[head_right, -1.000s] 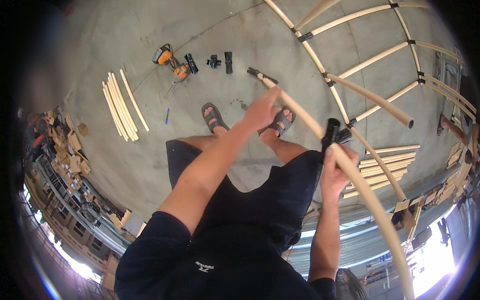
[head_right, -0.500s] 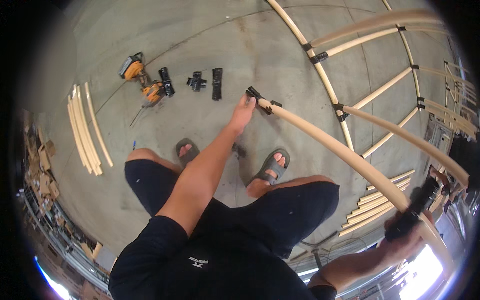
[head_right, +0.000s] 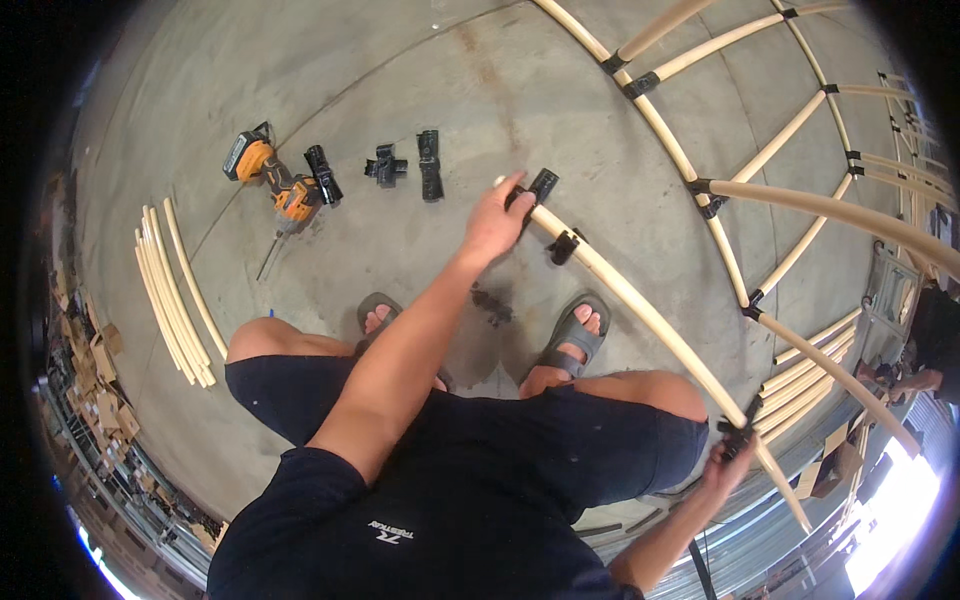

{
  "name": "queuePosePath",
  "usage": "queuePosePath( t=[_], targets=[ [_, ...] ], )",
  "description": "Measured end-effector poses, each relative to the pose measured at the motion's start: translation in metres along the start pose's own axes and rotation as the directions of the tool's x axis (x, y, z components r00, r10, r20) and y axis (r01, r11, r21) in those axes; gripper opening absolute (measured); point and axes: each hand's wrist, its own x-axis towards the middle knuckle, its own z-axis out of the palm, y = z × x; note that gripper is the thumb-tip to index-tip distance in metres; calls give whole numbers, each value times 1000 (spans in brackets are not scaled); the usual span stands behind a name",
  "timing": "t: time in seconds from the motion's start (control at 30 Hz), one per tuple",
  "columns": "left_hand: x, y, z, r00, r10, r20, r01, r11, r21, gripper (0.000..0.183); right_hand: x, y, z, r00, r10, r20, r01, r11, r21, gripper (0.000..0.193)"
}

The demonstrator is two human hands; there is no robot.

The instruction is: The person assembles a frame by sliding plastic connectors onto wooden poles, positioning them along the poles, and securing them using a power drill.

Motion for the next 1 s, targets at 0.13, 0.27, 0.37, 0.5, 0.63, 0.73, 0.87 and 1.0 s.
queuePosePath(
  t=[0.13, 0.27, 0.37, 0.5, 0.63, 0.73, 0.87, 1.0],
  targets=[
    [3, 11, -20, 1000, 9, 22, -8, 999, -43, 61, 88, 94, -21, 971, 201, -125, -205, 978, -21, 43],
    [11, -8, -30, 997, -44, -68, 45, 999, 25, 65, 120, 141, -5, 955, 255, -149, -265, 963, -50, 44],
    [8, -37, -16, 993, -44, -108, 46, 999, 9, 61, 135, 157, 7, 957, 249, -148, -264, 960, -90, 44],
    [10, -62, -6, 974, 108, -199, -111, 994, -2, 53, 142, 171, 15, 961, 222, -163, -249, 954, -168, 45],
    [4, -57, -18, 973, -12, -229, -13, 994, -105, 41, 136, 168, 34, 977, 134, -164, -192, 888, -418, 45],
    [10, -69, -24, 925, 203, -321, -176, 978, 113, 37, 116, 143, 53, 974, -169, -151, -82, 358, -930, 45],
    [6, -48, -56, 809, 74, -583, 93, 964, 251, 39, 81, 99, 123, 882, -451, 136, 187, 69, -980, 43],
    [21, -50, -71, 800, -53, -598, 295, 902, 315, 61, 62, 122, 231, 570, -474, 671, 779, 52, -625, 35]
  ],
)
